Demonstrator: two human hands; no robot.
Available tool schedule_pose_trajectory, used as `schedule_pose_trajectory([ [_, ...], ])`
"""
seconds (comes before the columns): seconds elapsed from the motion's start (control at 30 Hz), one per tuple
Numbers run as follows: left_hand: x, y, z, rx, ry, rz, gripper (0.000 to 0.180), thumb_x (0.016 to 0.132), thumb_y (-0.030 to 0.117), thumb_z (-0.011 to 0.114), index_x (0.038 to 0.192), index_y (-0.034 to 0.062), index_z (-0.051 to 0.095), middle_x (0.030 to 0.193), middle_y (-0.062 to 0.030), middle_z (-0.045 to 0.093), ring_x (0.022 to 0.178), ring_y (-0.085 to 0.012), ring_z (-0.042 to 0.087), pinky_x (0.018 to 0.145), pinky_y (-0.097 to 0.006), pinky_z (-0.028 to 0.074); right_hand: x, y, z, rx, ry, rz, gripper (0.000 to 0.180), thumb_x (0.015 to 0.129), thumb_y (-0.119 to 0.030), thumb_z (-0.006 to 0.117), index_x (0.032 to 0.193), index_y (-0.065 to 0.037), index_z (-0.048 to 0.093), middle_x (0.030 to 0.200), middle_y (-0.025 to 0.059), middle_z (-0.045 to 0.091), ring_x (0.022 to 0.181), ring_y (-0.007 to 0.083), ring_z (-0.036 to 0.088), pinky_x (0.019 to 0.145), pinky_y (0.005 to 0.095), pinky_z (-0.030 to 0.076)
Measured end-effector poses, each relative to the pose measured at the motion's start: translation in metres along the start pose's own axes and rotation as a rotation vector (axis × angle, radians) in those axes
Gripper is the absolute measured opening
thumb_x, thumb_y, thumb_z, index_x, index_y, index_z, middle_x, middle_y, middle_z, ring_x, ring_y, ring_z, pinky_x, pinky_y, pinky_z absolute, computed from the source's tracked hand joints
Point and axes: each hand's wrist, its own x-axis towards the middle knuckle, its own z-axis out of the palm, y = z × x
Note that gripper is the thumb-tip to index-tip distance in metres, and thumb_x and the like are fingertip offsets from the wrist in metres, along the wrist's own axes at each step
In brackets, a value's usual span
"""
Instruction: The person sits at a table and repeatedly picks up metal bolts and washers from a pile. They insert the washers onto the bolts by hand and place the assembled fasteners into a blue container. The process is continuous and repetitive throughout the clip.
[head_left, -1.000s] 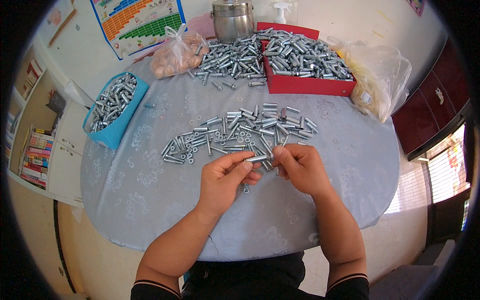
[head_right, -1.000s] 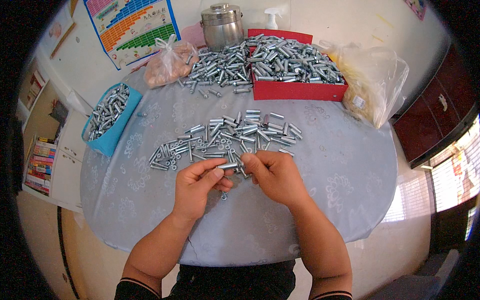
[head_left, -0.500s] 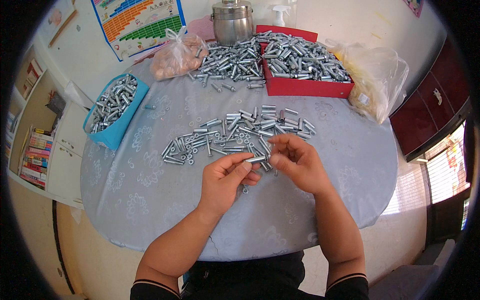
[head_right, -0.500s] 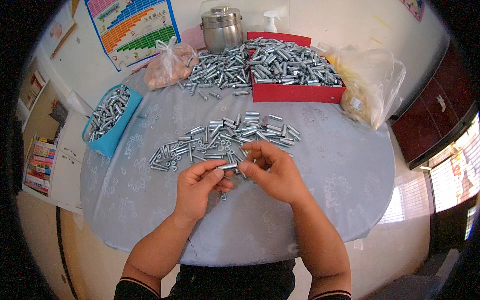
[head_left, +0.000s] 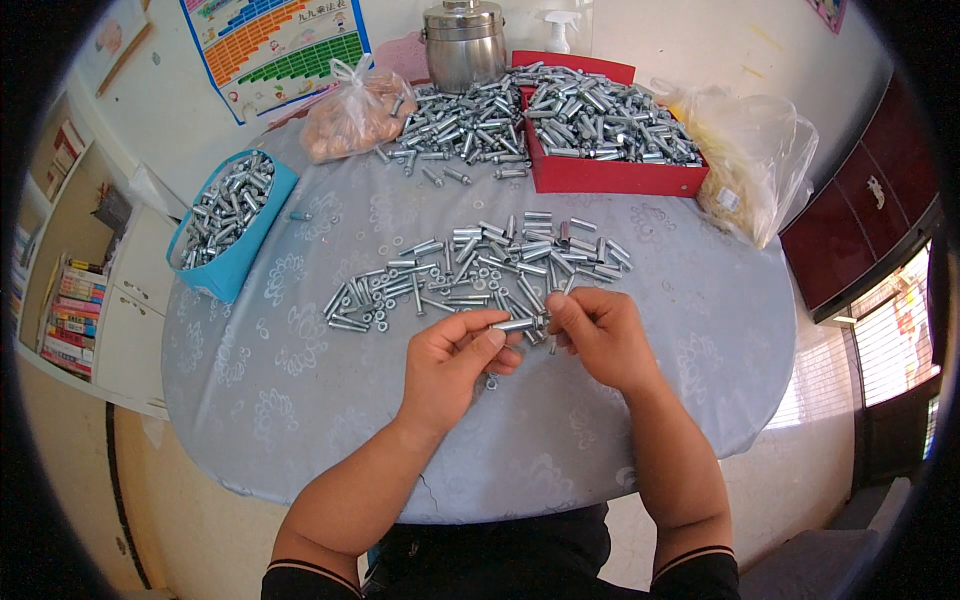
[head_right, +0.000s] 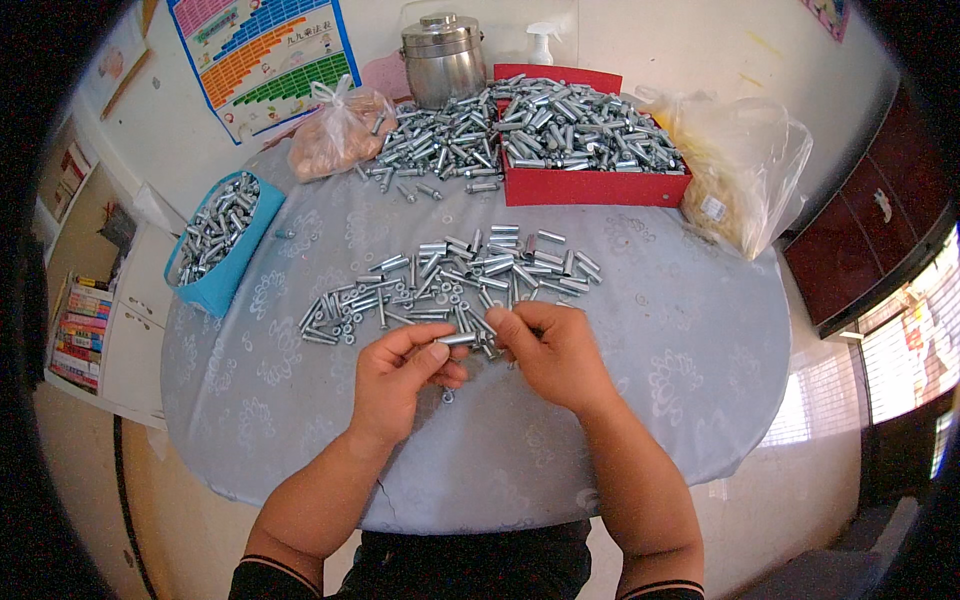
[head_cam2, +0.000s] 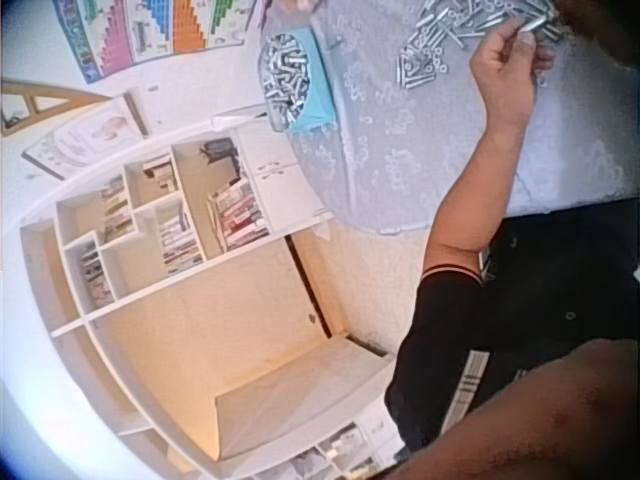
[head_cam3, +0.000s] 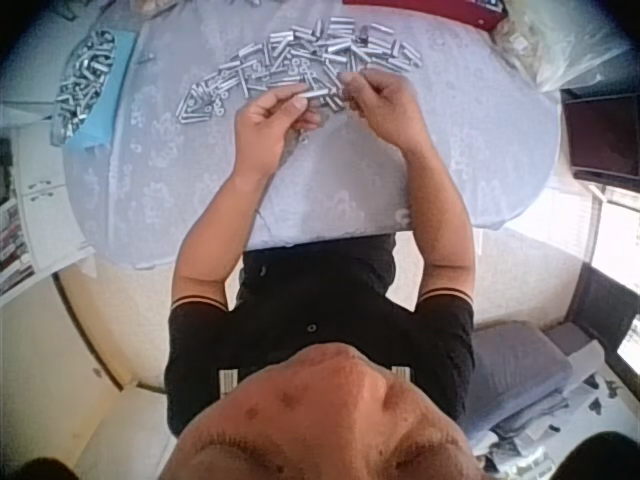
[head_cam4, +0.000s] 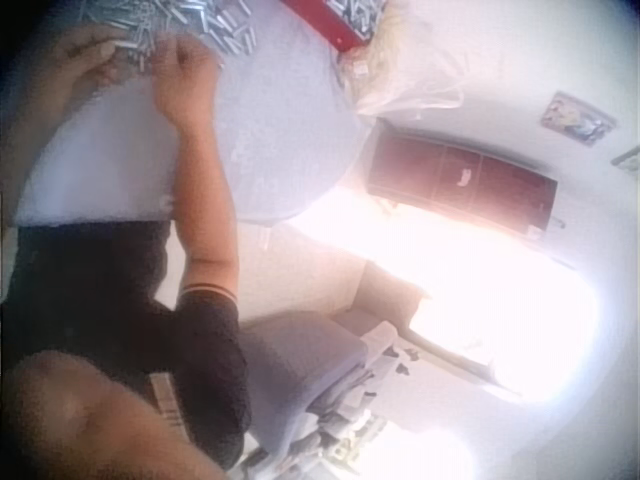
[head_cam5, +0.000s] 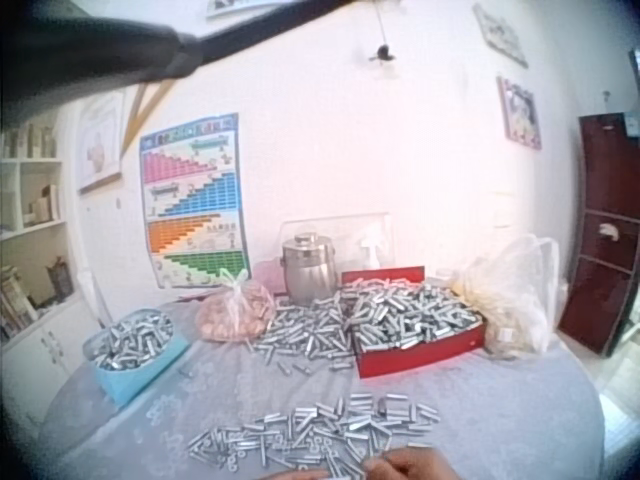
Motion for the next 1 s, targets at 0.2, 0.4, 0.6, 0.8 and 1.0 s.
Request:
schedule_pose_trajectory([
  [0.2, 0.0, -0.001, -0.001, -0.024, 0.017, 0.006, 0.024, 0.093, 0.007, 0.057, 0.115, -0.0026, 0.062, 0.097, -0.0145, 0.07, 0.077, -0.0184, 0.068, 0.069, -0.031, 0.058, -0.002, -0.012, 0.006, 0.172, -0.035, -0.067, 0.016, 0.085, -0.01, 0.072, 0.096, -0.001, 0.066, 0.075, -0.0003, 0.061, 0.068, 0.0068, 0.054, 0.063, 0.0232, 0.046],
  [0.4, -0.001, -0.001, 0.0, -0.026, 0.015, -0.004, 0.025, 0.094, 0.008, 0.057, 0.116, -0.0022, 0.061, 0.097, -0.014, 0.07, 0.077, -0.0178, 0.068, 0.068, -0.03, 0.058, -0.001, -0.011, 0.007, 0.258, -0.037, -0.018, 0.017, 0.086, -0.009, 0.071, 0.099, 0.0, 0.065, 0.076, -0.0008, 0.061, 0.069, 0.0054, 0.054, 0.062, 0.0222, 0.046],
  [0.6, -0.001, 0.0, 0.001, -0.035, 0.027, -0.009, 0.024, 0.094, 0.008, 0.057, 0.116, -0.0021, 0.062, 0.096, -0.0134, 0.07, 0.077, -0.0173, 0.068, 0.068, -0.029, 0.058, -0.002, -0.007, 0.007, 0.201, -0.085, -0.01, 0.012, 0.089, -0.011, 0.068, 0.093, -0.001, 0.064, 0.073, -0.0013, 0.059, 0.067, 0.0055, 0.054, 0.059, 0.0213, 0.043],
  [0.8, -0.002, 0.0, 0.002, 0.041, 0.017, 0.039, 0.025, 0.093, 0.005, 0.058, 0.117, -0.003, 0.062, 0.097, -0.0138, 0.069, 0.079, -0.017, 0.068, 0.069, -0.029, 0.058, -0.002, -0.01, 0.005, 0.217, -0.112, 0.01, 0.011, 0.09, -0.011, 0.067, 0.09, -0.001, 0.062, 0.073, -0.0012, 0.059, 0.067, 0.006, 0.054, 0.059, 0.022, 0.044],
  [1.0, -0.005, 0.0, 0.003, 0.081, 0.011, 0.064, 0.026, 0.093, 0.004, 0.058, 0.118, -0.0041, 0.06, 0.099, -0.0146, 0.069, 0.08, -0.0174, 0.068, 0.07, -0.029, 0.058, 0.0, -0.012, 0.011, 0.313, -0.078, 0.011, 0.012, 0.092, -0.011, 0.064, 0.097, -0.001, 0.063, 0.076, 0.0008, 0.062, 0.068, 0.0071, 0.056, 0.061, 0.0226, 0.046],
])
